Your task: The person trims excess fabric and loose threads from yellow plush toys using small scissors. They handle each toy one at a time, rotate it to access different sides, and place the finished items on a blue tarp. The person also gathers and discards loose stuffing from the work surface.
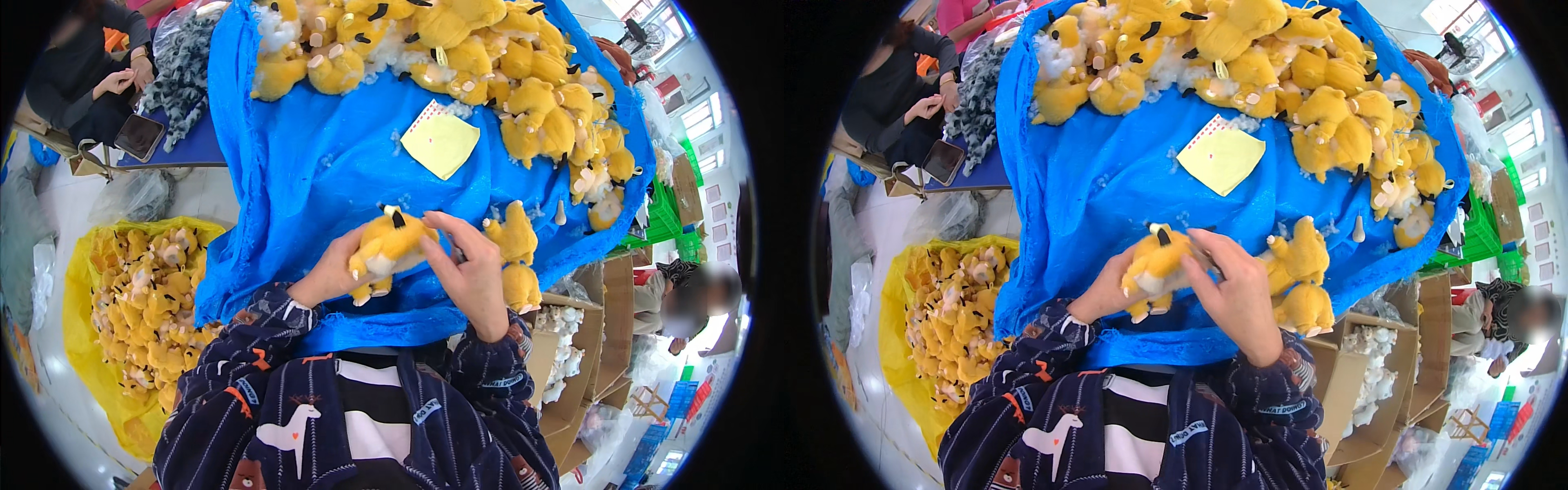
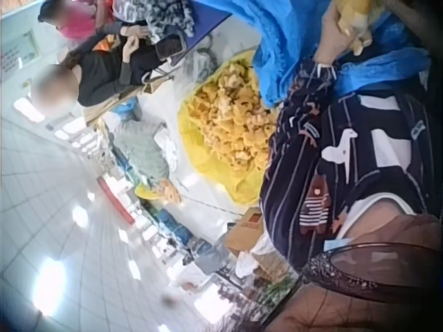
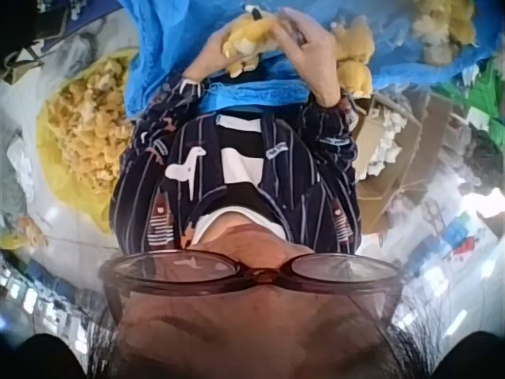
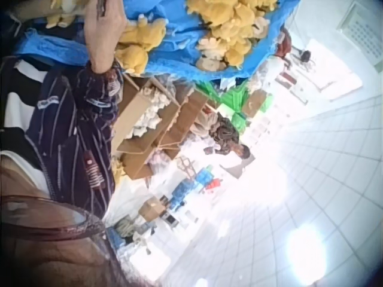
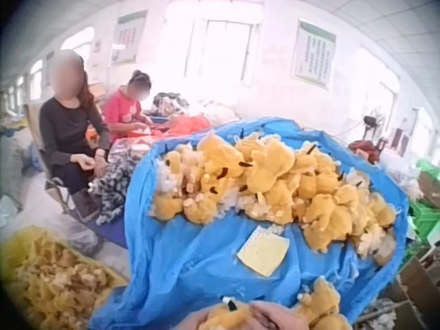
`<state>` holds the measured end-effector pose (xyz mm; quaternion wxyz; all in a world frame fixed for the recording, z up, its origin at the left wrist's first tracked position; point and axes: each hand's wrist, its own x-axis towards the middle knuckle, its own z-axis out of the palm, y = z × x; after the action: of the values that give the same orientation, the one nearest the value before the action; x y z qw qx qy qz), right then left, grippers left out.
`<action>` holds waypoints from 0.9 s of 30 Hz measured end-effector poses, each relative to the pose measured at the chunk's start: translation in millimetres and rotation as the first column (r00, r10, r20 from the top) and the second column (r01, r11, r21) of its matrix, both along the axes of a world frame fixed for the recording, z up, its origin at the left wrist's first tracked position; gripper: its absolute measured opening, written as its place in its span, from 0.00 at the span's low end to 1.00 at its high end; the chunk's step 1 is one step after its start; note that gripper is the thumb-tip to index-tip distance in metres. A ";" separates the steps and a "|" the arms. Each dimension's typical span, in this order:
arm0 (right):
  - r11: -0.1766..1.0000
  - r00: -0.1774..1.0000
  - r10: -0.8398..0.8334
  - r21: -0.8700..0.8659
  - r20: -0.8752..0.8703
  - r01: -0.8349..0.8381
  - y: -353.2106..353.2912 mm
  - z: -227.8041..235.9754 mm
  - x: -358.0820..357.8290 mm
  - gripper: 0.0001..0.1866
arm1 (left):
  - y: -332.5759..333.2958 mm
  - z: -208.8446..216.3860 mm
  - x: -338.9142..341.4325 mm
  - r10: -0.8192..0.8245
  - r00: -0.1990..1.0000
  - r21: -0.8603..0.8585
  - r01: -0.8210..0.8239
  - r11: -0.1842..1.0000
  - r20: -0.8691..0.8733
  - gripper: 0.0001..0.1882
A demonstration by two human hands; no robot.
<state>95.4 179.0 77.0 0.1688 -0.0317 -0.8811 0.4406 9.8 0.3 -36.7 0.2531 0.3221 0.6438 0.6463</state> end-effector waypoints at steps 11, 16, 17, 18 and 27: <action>0.615 0.974 0.219 -0.783 0.051 -0.096 7.7 -12.7 -14.3 0.42 | -7.5 9.5 -12.1 -0.049 0.973 -0.120 0.022 0.993 -0.224 0.32; 0.638 0.998 0.026 -0.769 0.065 0.034 10.3 -17.0 -10.4 0.33 | -9.0 6.5 -9.0 -0.080 0.994 -0.015 0.081 0.997 0.073 0.31; 0.674 0.997 -0.017 -0.735 0.080 0.070 13.8 -18.0 -11.7 0.31 | -9.8 8.7 -7.1 -0.070 0.991 0.054 0.064 0.996 0.112 0.31; 0.723 0.987 -0.143 -0.673 0.074 0.155 13.8 -20.0 -11.5 0.24 | -9.5 10.4 -4.3 -0.061 0.987 0.123 0.043 0.991 0.151 0.32; 0.784 0.990 -0.027 -0.612 0.140 0.108 -5.3 -51.0 6.5 0.15 | -9.7 39.4 -1.7 -0.234 0.851 0.160 0.178 0.971 0.470 0.37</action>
<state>101.9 173.8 26.1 0.1101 -0.1437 -0.6956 0.6952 8.1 -9.3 2.7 0.4557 0.2304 0.4846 0.7102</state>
